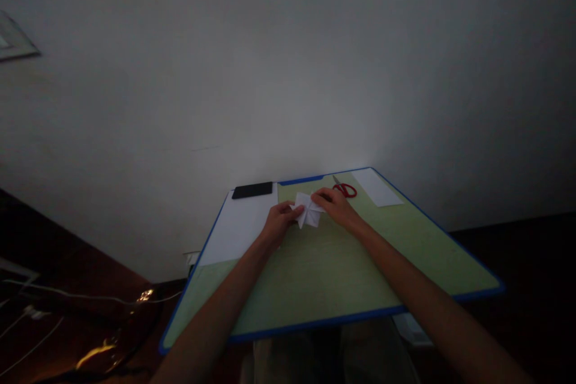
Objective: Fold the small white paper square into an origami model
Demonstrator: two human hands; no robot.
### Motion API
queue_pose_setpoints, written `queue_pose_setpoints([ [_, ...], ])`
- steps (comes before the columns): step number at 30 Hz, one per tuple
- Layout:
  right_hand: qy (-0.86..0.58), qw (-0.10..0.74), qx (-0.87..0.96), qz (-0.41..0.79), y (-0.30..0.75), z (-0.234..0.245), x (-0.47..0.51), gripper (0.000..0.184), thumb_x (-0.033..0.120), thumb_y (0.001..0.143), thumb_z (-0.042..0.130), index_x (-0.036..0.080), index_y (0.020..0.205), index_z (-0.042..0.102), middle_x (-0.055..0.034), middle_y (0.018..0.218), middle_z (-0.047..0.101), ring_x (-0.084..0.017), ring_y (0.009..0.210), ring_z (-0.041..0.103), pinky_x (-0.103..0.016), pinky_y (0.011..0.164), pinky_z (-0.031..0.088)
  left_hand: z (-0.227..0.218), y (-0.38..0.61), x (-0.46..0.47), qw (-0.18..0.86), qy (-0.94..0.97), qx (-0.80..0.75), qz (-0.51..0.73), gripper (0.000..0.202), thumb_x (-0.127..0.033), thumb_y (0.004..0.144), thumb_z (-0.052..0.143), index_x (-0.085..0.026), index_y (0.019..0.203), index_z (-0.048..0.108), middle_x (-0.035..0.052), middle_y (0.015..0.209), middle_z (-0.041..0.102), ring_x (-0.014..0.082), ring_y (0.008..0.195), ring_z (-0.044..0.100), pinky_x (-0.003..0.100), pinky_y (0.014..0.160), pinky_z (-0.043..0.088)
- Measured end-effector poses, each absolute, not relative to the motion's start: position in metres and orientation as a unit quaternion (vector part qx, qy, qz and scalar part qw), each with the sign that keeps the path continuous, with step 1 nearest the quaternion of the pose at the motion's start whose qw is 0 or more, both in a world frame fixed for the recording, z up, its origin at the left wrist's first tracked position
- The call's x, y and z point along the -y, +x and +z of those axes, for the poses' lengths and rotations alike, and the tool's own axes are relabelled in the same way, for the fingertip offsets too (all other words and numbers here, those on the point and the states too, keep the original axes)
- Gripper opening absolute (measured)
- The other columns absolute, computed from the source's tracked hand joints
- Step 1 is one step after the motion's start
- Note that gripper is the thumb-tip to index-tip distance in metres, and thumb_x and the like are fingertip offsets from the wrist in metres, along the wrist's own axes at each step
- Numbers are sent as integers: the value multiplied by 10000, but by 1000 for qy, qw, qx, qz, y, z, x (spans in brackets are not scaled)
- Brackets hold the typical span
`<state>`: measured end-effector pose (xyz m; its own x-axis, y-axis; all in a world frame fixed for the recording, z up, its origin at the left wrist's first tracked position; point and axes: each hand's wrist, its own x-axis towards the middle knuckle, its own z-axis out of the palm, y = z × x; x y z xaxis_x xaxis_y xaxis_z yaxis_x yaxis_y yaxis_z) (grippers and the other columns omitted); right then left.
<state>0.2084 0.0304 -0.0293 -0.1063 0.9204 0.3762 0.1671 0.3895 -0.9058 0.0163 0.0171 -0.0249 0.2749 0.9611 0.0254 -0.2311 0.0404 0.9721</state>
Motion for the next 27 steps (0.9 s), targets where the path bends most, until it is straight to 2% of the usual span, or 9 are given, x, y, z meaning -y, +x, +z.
queue_pose_setpoints([
  [6, -422, 522, 635, 383, 208, -27, -30, 322, 470, 735, 717, 156, 785, 660, -3, 726, 630, -148, 659, 544, -277, 615, 409, -26, 15, -20, 608, 506, -369, 488, 426, -409, 552, 943, -127, 746, 690, 31, 680, 688, 138, 618, 634, 265, 643, 506],
  [10, -420, 518, 638, 385, 208, -26, -27, 334, 482, 737, 725, 155, 789, 679, -4, 724, 638, -145, 657, 546, -272, 609, 410, -25, 16, -18, 610, 514, -389, 460, 448, -429, 608, 909, -136, 894, 726, 73, 799, 730, 180, 680, 670, 276, 619, 502],
  [13, -408, 502, 651, 397, 205, -25, -24, 357, 507, 741, 737, 160, 817, 704, -9, 737, 653, -144, 672, 557, -265, 620, 419, -23, 16, -16, 592, 536, -393, 455, 465, -380, 623, 907, -136, 978, 730, 99, 875, 751, 194, 722, 685, 280, 643, 503],
  [15, -404, 505, 636, 422, 204, -25, -24, 395, 565, 792, 673, 171, 815, 694, -3, 706, 633, -139, 653, 561, -254, 600, 417, -20, 16, -16, 588, 535, -386, 468, 443, -342, 628, 904, -123, 971, 731, 112, 898, 755, 198, 737, 687, 284, 665, 504],
  [17, -430, 517, 583, 456, 203, -28, -30, 450, 604, 872, 543, 182, 936, 686, -11, 741, 645, -141, 656, 593, -248, 594, 431, -16, 16, -16, 607, 508, -367, 488, 430, -305, 627, 898, -118, 977, 731, 106, 906, 753, 192, 738, 681, 277, 666, 497],
  [19, -470, 503, 567, 452, 201, -32, -44, 412, 546, 906, 489, 188, 1017, 659, -19, 795, 661, -138, 666, 609, -244, 600, 440, -12, 17, -14, 648, 475, -329, 497, 404, -278, 629, 886, -112, 964, 734, 98, 907, 745, 186, 759, 676, 271, 686, 497],
  [21, -511, 466, 592, 413, 198, -34, -62, 273, 428, 845, 610, 185, 962, 654, -16, 816, 663, -131, 690, 597, -234, 624, 438, -8, 20, -9, 697, 453, -289, 475, 376, -269, 646, 871, -106, 959, 740, 97, 900, 739, 181, 767, 671, 276, 719, 502],
  [23, -526, 430, 605, 414, 191, -33, -84, 191, 352, 786, 699, 174, 828, 645, -14, 765, 647, -130, 680, 574, -231, 619, 424, -7, 23, -2, 727, 434, -263, 462, 339, -228, 643, 869, -115, 938, 744, 73, 856, 730, 153, 726, 654, 257, 708, 492],
  [27, -545, 326, 629, 449, 164, -16, -125, 343, 456, 823, 698, 165, 664, 612, -25, 613, 593, -124, 533, 490, -251, 507, 362, -7, 28, 8, 775, 417, -214, 424, 307, -195, 652, 855, -119, 932, 754, 59, 845, 719, 148, 723, 653, 265, 731, 498],
])
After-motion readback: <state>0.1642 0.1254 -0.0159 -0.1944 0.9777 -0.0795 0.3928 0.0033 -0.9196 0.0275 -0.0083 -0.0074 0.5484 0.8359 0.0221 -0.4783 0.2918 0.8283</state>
